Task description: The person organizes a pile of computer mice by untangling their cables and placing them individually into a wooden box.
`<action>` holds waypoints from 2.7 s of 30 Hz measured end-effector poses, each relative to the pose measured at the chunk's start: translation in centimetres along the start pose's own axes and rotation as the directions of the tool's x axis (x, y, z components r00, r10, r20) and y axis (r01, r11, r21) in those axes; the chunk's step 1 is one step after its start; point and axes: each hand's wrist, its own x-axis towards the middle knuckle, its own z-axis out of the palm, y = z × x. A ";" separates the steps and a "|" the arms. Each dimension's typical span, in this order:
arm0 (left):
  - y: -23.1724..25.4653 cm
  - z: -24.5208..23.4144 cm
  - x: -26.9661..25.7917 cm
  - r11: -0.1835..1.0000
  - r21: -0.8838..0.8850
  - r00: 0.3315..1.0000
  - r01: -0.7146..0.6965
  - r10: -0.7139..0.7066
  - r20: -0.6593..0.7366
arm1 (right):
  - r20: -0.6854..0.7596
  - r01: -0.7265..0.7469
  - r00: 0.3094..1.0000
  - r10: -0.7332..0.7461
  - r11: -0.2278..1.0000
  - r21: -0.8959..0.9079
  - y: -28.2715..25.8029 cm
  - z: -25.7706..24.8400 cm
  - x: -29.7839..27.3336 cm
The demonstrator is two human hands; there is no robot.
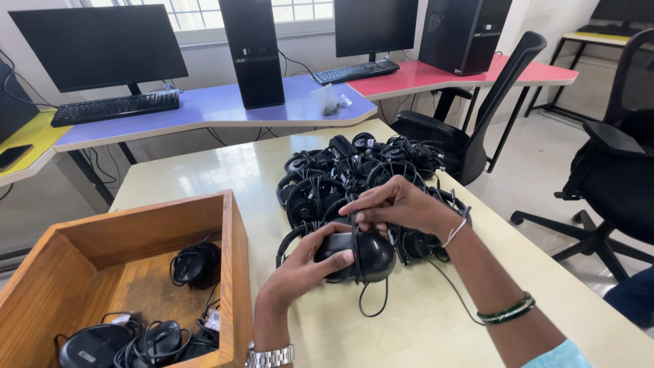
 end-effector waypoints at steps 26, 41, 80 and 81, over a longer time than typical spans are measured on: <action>-0.3 -2.9 -1.8 0.497 -0.656 0.823 -0.569 0.345 -0.452 | -0.483 -0.286 0.820 0.307 0.951 0.119 12.1 -6.7 -11.7; 2.8 1.5 0.0 0.987 -0.159 0.993 -0.035 0.017 -0.116 | -0.233 -0.036 0.972 -0.016 0.976 -0.217 0.3 -2.7 -12.5; 4.1 1.2 -0.6 0.965 -0.228 0.877 0.128 -0.218 -0.429 | -0.895 -0.831 0.445 0.020 0.381 -0.404 17.7 -18.6 -28.0; 4.6 1.7 -0.5 0.963 -0.206 0.903 0.175 -0.240 -0.356 | -0.818 -0.721 0.554 -0.154 0.403 -0.564 15.6 -17.2 -26.6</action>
